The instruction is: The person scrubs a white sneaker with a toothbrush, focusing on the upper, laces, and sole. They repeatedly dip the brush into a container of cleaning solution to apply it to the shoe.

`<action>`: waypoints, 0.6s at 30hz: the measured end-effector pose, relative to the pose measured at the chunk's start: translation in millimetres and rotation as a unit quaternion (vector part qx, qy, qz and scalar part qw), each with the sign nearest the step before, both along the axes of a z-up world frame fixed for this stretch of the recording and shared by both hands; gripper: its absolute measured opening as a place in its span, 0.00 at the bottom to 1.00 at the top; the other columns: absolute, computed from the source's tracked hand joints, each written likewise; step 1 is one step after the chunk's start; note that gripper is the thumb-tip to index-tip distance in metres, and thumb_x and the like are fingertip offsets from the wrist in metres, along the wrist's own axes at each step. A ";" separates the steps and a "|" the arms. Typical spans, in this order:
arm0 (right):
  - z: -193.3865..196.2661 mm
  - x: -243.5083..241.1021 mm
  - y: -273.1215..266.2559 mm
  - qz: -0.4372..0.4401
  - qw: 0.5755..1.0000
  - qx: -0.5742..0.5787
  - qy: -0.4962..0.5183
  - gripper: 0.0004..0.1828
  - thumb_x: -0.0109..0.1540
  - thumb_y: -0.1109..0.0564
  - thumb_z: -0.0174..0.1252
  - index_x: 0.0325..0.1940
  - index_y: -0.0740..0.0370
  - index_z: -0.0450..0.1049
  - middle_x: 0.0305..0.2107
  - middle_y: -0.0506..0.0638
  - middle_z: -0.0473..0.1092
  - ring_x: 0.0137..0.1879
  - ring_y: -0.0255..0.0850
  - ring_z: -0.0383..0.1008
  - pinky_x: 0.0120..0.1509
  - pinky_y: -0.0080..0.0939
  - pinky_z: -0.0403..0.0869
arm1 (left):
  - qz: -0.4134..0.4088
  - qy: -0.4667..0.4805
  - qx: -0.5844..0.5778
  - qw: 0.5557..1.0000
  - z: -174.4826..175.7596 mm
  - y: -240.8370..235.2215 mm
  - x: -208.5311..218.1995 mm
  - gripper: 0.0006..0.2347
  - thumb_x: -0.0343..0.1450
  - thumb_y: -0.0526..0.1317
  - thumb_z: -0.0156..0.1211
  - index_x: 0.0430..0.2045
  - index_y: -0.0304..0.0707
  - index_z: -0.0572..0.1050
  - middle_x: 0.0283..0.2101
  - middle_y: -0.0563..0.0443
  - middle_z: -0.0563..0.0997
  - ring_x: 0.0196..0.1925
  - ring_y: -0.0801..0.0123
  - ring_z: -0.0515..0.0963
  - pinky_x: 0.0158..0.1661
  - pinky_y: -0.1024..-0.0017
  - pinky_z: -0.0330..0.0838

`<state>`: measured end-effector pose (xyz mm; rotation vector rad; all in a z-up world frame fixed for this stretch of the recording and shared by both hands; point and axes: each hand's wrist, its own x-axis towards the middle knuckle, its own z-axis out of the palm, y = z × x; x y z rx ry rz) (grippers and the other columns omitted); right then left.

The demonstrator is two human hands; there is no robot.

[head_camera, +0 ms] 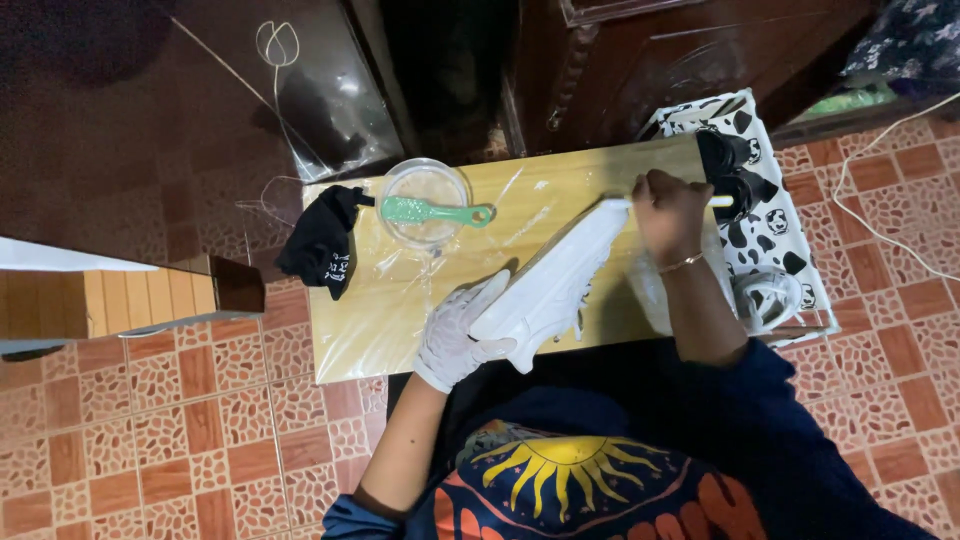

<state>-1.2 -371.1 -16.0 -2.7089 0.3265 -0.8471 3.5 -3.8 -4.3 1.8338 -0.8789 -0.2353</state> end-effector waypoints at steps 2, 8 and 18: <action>19.9 -4.6 34.1 0.038 0.999 -0.003 -0.011 0.18 0.65 0.52 0.57 0.21 0.48 0.63 0.12 0.41 0.61 0.24 0.44 0.71 0.49 0.42 0.63 | 0.001 -0.004 0.003 1.000 -1.3 -1.5 3.9 0.42 0.58 0.64 0.72 0.69 0.61 0.63 0.63 0.60 0.76 0.57 0.68 0.77 0.60 0.67 0.68; -4.1 -8.0 6.6 0.001 1.000 -0.010 -0.028 0.19 0.67 0.50 0.58 0.22 0.45 0.63 0.13 0.40 0.62 0.25 0.41 0.71 0.49 0.40 0.63 | 0.006 -0.005 0.017 1.000 1.9 -1.1 -2.8 0.42 0.57 0.63 0.73 0.68 0.60 0.64 0.61 0.57 0.77 0.56 0.62 0.78 0.60 0.64 0.69; 26.7 -23.2 54.8 0.049 0.998 0.012 -0.040 0.20 0.65 0.53 0.61 0.21 0.49 0.64 0.12 0.42 0.64 0.25 0.43 0.71 0.48 0.41 0.62 | 0.015 -0.002 0.005 1.000 -0.8 -1.5 -3.5 0.41 0.57 0.63 0.73 0.67 0.60 0.66 0.62 0.58 0.77 0.57 0.65 0.78 0.61 0.66 0.68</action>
